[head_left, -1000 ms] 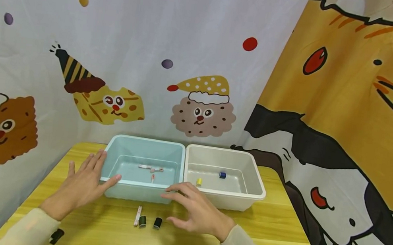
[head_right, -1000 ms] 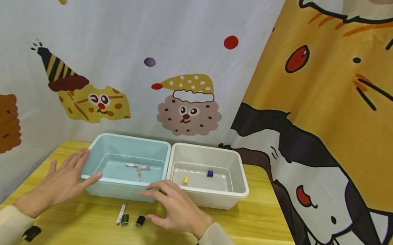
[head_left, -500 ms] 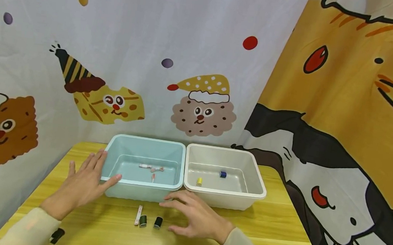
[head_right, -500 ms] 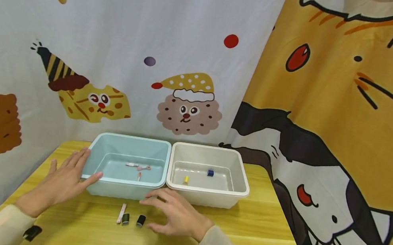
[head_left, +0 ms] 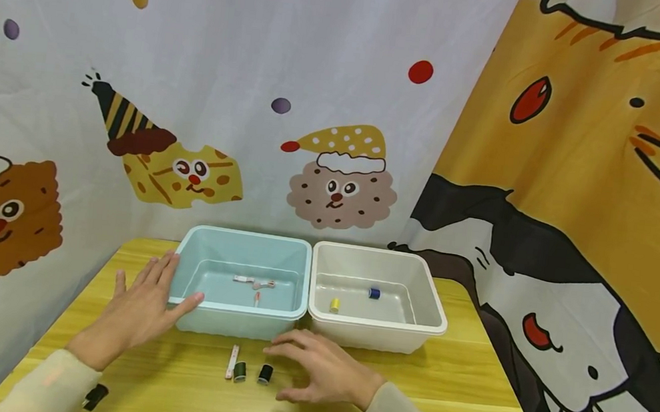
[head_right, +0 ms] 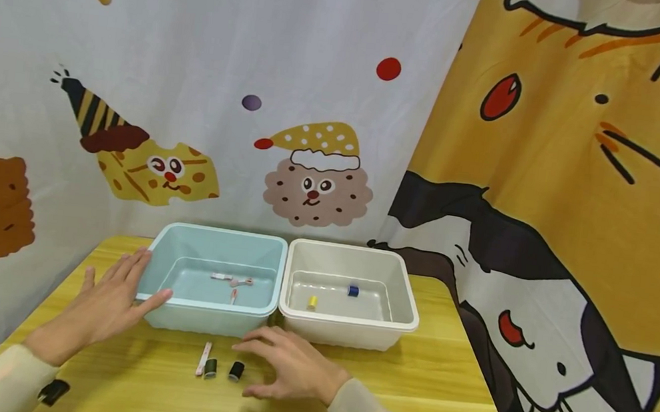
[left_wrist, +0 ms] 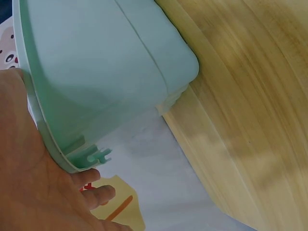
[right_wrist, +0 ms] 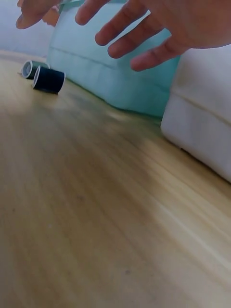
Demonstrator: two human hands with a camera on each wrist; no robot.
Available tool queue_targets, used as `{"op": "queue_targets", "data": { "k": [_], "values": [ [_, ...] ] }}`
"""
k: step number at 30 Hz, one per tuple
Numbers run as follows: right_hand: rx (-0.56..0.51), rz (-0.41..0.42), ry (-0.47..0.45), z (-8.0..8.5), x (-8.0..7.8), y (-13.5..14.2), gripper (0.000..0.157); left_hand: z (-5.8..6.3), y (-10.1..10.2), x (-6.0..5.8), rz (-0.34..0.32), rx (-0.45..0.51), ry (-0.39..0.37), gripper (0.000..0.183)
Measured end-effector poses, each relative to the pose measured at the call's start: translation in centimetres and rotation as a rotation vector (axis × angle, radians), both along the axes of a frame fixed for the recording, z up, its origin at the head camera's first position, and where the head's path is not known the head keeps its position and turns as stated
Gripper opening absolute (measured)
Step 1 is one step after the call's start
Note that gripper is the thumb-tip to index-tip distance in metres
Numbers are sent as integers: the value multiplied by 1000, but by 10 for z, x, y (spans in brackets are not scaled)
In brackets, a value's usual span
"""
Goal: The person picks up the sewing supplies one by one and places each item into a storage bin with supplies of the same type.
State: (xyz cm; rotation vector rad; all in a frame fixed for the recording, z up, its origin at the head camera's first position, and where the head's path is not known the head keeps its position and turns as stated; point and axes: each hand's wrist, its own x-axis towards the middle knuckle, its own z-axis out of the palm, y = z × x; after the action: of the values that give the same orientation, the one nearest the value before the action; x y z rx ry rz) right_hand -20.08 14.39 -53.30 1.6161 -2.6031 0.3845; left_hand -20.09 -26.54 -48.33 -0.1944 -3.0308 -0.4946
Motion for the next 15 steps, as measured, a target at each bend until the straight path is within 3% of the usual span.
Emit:
{"op": "queue_targets", "data": {
  "k": [15],
  "values": [
    [113, -38, -39, -15, -4, -15, 88, 2, -1, 1, -13, 4, -5, 120]
  ]
}}
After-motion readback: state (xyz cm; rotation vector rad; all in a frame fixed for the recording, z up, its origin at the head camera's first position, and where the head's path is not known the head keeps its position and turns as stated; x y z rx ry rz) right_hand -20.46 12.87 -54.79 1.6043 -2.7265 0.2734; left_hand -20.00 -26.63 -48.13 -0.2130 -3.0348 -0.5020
